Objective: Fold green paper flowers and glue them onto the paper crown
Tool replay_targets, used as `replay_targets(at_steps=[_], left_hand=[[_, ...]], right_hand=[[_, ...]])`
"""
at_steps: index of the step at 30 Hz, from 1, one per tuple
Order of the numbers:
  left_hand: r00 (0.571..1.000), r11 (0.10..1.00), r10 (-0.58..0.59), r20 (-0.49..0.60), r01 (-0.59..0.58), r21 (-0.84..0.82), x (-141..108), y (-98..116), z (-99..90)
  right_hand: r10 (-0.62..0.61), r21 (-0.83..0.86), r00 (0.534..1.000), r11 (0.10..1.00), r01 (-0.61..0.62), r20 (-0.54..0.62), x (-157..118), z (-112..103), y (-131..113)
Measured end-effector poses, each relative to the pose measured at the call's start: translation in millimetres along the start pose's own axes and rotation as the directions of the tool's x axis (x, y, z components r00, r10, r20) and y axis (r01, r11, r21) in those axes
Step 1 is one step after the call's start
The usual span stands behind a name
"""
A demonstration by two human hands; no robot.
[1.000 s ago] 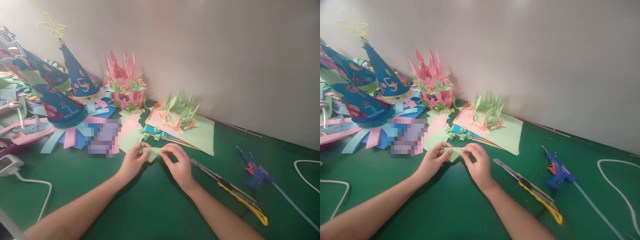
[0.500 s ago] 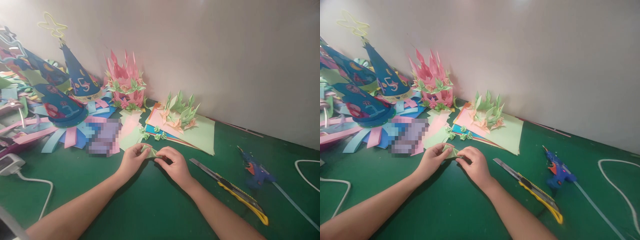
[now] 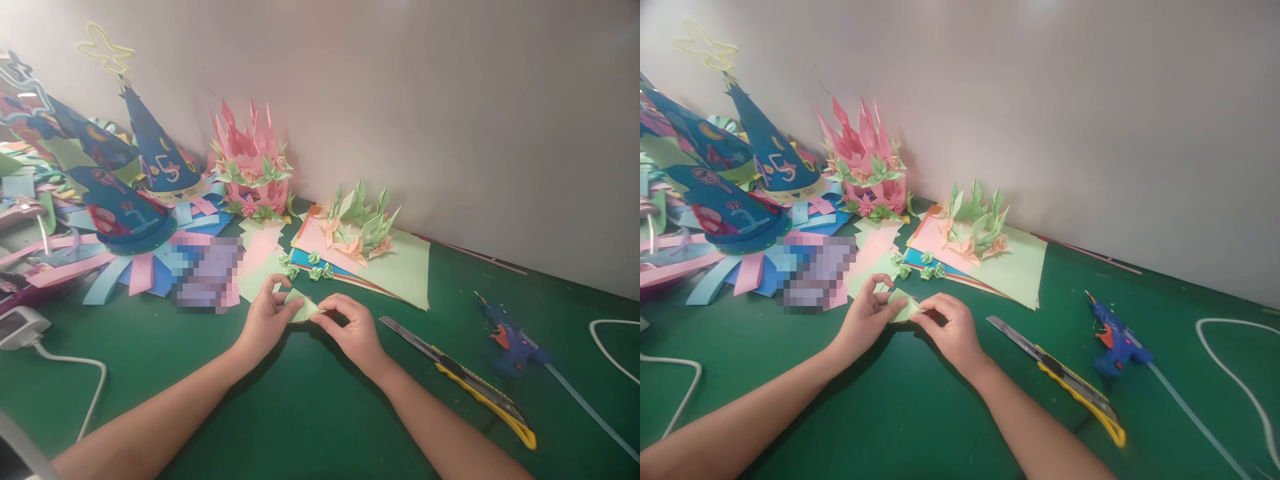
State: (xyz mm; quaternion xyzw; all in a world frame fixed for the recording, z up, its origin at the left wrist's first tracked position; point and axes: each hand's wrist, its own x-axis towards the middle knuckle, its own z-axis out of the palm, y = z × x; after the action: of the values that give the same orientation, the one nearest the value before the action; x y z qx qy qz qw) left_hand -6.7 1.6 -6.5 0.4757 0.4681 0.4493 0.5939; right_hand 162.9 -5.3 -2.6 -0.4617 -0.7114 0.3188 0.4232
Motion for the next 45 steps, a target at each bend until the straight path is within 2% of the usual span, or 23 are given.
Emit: replay_targets(at_steps=[2, 6, 9, 13, 19, 26, 34, 45], left_hand=[[0.999, 0.998, 0.036, 0.011, -0.037, 0.048, 0.3, -0.1, -0.2], [0.997, 0.941, 0.063, -0.033, -0.049, 0.334, 0.5, -1.2, -2.0], [0.998, 0.917, 0.052, -0.045, -0.03, 0.397, 0.1, -2.3, -2.7], [0.997, 0.93, 0.056, -0.046, -0.036, 0.365, -0.2, -2.7, -2.2], [0.999, 0.936, -0.002, -0.039, 0.015, 0.351, -0.8, -1.2, -0.4], [0.998, 0.985, -0.015, 0.055, 0.005, 0.17, -3.6, 6.6, 4.1], [0.993, 0.993, -0.107, 0.056, 0.104, 0.06, -4.8, 7.9, 5.9], [0.976, 0.971, -0.205, 0.075, 0.212, -0.107, -4.4, 8.8, 7.0]], right_hand=[[-0.001, -0.002, 1.0, 1.0, 0.001, 0.009, 0.3, -0.1, -0.6], [0.019, -0.004, 0.999, 1.0, -0.019, 0.03, -0.4, 0.1, 0.2], [0.033, 0.0, 0.999, 0.999, -0.033, 0.029, -1.1, 0.5, 1.1], [0.025, -0.017, 0.999, 1.0, -0.025, 0.047, -1.1, 0.1, -0.1], [0.027, -0.013, 0.994, 1.0, -0.026, 0.109, -0.4, -1.4, -2.0], [0.038, -0.061, 0.996, 0.998, -0.033, 0.084, -1.5, 0.6, 2.6], [0.014, -0.119, 0.997, 0.993, -0.005, 0.076, -1.2, 1.6, 3.3], [0.028, -0.097, 0.987, 0.995, -0.013, 0.157, -0.6, 0.9, -2.8]])
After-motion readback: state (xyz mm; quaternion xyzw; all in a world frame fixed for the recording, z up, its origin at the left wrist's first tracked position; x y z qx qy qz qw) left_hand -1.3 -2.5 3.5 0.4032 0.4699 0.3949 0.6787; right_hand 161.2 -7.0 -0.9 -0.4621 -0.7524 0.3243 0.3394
